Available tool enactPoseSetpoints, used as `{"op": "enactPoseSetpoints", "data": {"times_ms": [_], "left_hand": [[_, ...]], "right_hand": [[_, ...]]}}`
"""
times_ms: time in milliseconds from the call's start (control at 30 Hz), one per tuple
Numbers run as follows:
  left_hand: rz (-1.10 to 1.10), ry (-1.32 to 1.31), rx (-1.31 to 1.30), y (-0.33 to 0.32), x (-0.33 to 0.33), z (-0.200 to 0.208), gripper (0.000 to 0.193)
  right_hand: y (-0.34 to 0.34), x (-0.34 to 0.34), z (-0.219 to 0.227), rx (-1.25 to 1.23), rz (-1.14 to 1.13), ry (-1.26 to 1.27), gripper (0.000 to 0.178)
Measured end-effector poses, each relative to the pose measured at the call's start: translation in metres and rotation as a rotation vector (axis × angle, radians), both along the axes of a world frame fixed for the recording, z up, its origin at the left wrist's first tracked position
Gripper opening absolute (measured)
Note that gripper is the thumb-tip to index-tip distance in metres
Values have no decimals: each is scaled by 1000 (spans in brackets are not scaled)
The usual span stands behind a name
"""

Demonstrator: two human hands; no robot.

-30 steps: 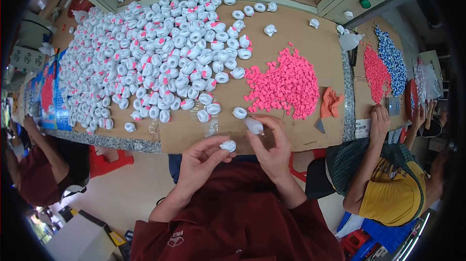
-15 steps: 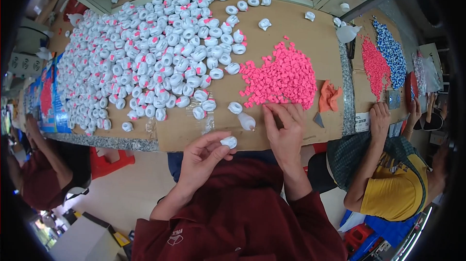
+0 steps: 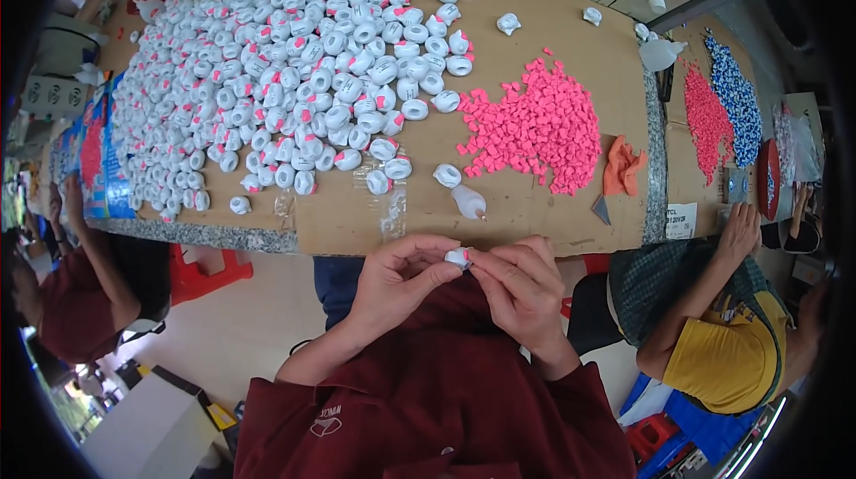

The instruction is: The person assembles toy components by applying glue from a bottle to white plastic shells and inserting pink heart pieces into them.

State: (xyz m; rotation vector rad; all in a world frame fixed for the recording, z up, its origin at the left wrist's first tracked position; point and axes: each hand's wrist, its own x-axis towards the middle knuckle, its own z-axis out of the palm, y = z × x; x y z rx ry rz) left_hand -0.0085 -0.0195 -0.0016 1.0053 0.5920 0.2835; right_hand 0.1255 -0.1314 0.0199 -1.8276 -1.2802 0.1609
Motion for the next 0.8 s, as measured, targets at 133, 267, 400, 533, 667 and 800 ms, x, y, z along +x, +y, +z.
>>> {"op": "enactPoseSetpoints", "data": {"times_ms": [133, 267, 400, 533, 667, 800], "left_hand": [[-14, 25, 173, -2, -1, 2, 25], [-70, 13, 515, 4, 2, 1, 26], [0, 4, 348, -2, 6, 1, 27], [26, 45, 28, 0, 3, -2, 25], [20, 48, 82, 9, 5, -4, 24], [210, 234, 472, 23, 23, 5, 28]], "right_hand": [[1, 6, 2, -56, -52, 310, 20], [2, 3, -3, -58, -25, 285, 15], [6, -3, -5, -24, -59, 268, 13], [11, -9, -15, 75, -63, 271, 13], [11, -5, -27, 89, -78, 276, 20], [15, 1, -23, 8, -273, 240, 38]]}}
